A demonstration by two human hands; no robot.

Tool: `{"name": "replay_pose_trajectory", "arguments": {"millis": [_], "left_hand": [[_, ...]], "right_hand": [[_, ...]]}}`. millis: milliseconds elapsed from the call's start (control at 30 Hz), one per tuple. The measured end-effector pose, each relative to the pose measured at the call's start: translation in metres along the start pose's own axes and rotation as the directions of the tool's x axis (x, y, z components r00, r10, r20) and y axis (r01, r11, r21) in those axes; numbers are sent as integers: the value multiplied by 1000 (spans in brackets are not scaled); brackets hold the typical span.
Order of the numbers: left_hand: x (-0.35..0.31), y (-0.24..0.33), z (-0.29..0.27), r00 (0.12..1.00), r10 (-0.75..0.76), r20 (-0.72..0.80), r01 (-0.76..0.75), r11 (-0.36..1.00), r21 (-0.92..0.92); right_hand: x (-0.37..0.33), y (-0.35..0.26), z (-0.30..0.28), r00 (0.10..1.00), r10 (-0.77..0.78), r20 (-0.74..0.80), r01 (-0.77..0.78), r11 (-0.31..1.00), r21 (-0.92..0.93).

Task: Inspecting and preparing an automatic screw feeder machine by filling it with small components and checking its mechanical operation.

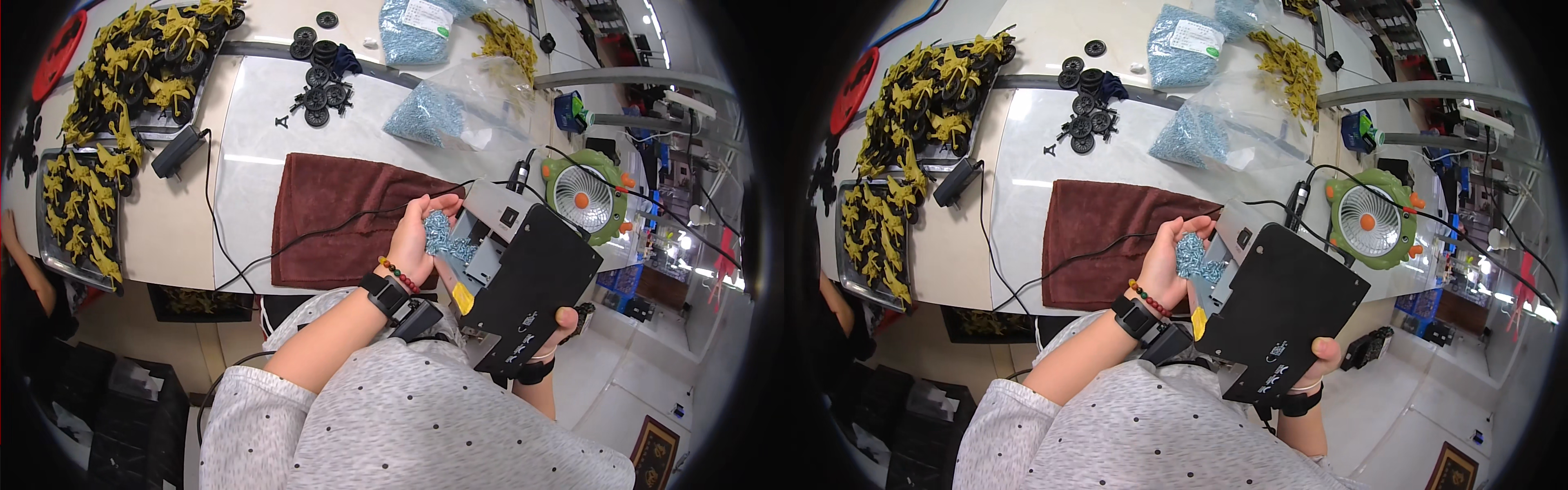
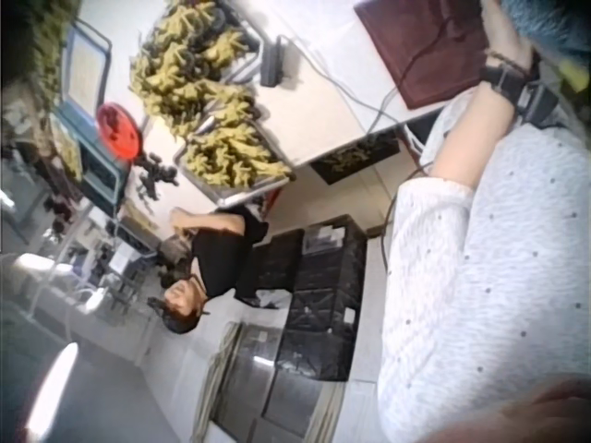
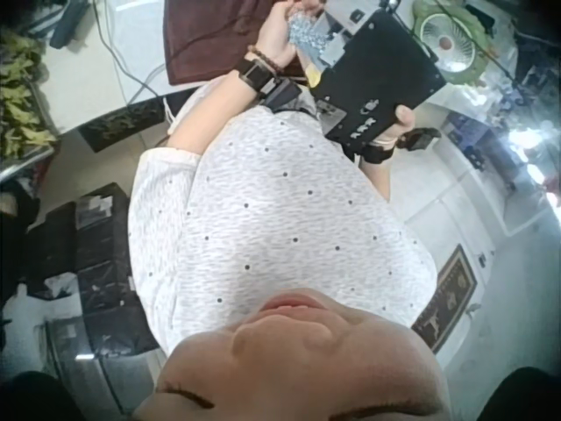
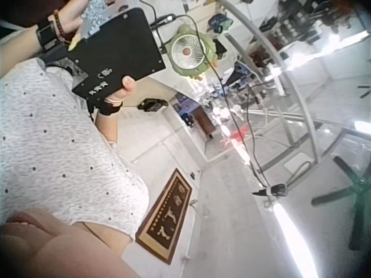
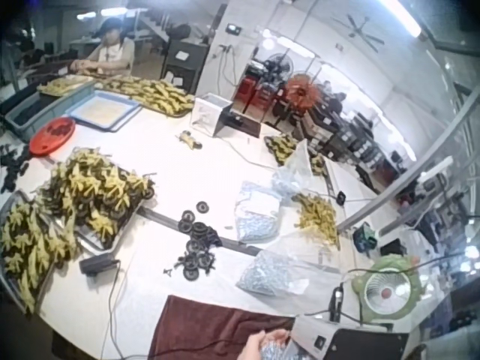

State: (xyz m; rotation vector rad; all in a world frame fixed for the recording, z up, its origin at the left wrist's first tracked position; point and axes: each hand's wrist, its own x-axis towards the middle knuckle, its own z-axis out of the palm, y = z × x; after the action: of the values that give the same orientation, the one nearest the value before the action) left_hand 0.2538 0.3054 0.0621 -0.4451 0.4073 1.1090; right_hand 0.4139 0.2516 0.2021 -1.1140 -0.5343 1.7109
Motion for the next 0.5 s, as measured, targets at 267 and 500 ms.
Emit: {"name": "replay_pose_trajectory", "arguments": {"millis": [267, 500], "left_hand": [[0, -7, 0, 1000, -4, -4, 4, 999, 42], [-6, -2, 11, 1000, -4, -13, 3, 992, -123]], "right_hand": [[-11, -6, 8, 1000, -28, 9, 29, 999, -28], [-12, -9, 12, 998, -58, 14, 59, 997, -55]]}}
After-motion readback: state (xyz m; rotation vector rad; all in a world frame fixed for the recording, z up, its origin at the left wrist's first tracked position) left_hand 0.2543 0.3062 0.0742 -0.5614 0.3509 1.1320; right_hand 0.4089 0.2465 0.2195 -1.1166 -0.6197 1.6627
